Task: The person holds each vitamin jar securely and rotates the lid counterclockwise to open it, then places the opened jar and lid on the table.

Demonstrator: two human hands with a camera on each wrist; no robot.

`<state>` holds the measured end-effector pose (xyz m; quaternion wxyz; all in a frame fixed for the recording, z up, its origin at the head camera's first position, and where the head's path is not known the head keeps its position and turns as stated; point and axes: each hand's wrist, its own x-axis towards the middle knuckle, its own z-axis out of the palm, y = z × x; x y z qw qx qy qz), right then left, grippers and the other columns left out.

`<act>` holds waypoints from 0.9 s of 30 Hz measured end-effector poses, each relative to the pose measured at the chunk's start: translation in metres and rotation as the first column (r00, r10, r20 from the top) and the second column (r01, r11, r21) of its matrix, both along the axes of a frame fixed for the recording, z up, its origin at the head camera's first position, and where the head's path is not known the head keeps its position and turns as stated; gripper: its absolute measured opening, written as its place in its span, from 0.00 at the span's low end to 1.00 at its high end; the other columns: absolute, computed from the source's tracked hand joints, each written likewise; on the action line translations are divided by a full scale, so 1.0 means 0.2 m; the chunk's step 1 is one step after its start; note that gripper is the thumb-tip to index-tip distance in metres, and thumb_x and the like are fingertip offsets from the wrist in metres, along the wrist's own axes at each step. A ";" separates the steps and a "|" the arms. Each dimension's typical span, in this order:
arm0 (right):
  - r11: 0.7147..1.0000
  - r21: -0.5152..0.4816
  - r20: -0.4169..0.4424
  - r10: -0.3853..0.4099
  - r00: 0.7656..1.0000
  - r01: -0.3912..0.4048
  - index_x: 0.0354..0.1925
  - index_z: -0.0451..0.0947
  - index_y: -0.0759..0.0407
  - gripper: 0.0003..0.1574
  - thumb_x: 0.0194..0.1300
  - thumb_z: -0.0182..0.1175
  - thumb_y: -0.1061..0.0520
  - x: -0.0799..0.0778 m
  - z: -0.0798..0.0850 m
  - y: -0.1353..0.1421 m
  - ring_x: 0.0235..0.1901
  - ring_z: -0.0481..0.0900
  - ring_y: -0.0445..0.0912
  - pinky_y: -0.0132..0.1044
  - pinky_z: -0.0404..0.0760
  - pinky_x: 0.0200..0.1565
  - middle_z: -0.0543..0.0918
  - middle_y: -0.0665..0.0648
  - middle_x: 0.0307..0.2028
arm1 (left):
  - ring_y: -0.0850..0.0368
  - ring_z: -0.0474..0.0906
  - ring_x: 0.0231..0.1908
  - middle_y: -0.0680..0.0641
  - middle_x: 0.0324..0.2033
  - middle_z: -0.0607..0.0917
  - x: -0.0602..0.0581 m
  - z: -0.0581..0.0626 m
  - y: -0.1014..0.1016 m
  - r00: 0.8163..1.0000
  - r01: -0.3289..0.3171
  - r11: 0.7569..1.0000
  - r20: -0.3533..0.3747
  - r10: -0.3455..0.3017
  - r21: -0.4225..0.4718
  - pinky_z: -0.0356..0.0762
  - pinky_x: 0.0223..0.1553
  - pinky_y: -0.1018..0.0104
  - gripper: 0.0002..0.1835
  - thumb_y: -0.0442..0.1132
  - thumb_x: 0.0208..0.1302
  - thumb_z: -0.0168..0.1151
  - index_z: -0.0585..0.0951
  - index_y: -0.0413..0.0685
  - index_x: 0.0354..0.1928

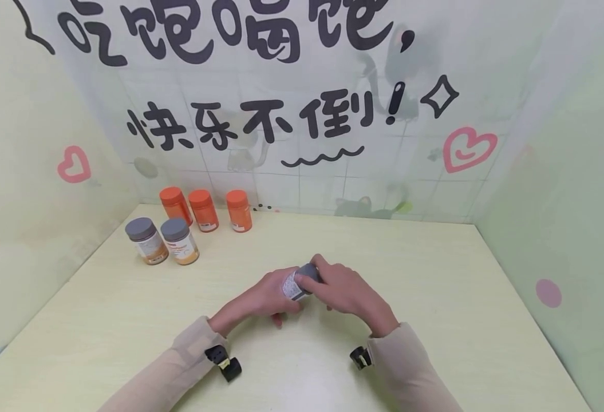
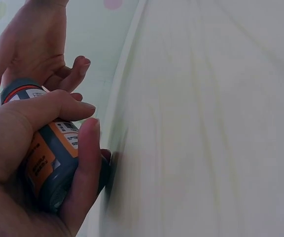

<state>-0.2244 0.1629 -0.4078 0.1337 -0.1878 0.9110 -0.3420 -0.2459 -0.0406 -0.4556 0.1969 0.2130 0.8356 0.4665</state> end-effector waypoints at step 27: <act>0.999 0.015 0.044 -0.040 0.998 0.039 0.50 0.68 0.49 0.29 0.69 0.52 0.29 0.00 0.01 0.01 0.21 0.83 0.50 0.40 0.76 0.27 0.84 0.57 0.28 | 0.52 0.81 0.21 0.45 0.41 0.78 0.01 0.00 0.00 1.000 -0.007 1.000 0.014 0.007 -0.003 0.84 0.18 0.54 0.25 0.33 0.51 0.71 0.74 0.55 0.51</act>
